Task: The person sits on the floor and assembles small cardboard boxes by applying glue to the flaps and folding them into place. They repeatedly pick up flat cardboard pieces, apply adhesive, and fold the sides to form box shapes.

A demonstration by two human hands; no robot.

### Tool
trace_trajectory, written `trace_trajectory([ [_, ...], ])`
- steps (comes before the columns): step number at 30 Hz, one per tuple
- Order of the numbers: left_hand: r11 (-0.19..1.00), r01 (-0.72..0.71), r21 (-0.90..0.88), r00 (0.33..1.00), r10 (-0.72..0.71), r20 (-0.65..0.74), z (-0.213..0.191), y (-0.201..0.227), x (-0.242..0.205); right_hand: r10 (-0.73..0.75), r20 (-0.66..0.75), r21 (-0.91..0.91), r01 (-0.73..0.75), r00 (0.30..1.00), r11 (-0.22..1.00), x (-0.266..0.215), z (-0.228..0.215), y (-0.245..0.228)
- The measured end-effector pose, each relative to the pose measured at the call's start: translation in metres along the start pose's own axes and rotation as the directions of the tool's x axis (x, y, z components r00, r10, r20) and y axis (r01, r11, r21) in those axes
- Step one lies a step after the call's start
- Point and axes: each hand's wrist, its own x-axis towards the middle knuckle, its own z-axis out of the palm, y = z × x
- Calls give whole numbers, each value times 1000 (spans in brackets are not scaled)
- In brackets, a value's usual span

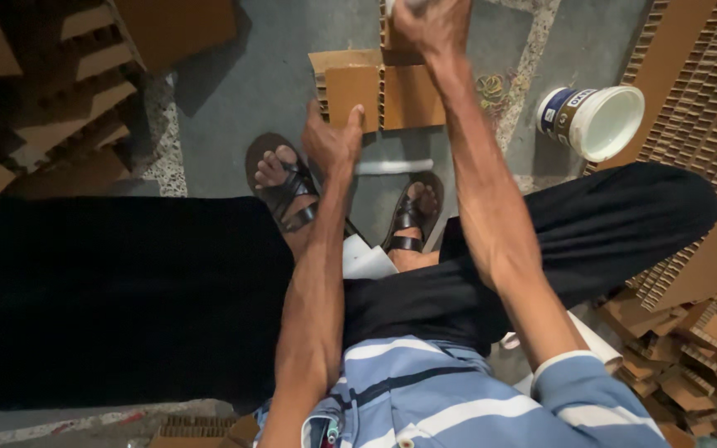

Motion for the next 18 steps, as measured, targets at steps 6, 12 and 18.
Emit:
trace_trajectory([
  [6,999,-26,40,1000,26,18,1,-4,0,219,193,120,-244,957,962,-34,-38,-51],
  [12,897,-385,217,921,389,23,3,-12,49,574,-24,370,-526,819,766,-29,-110,-70],
  [18,548,-767,333,584,812,9,26,31,109,664,-81,395,-588,744,706,-53,-162,-68],
])
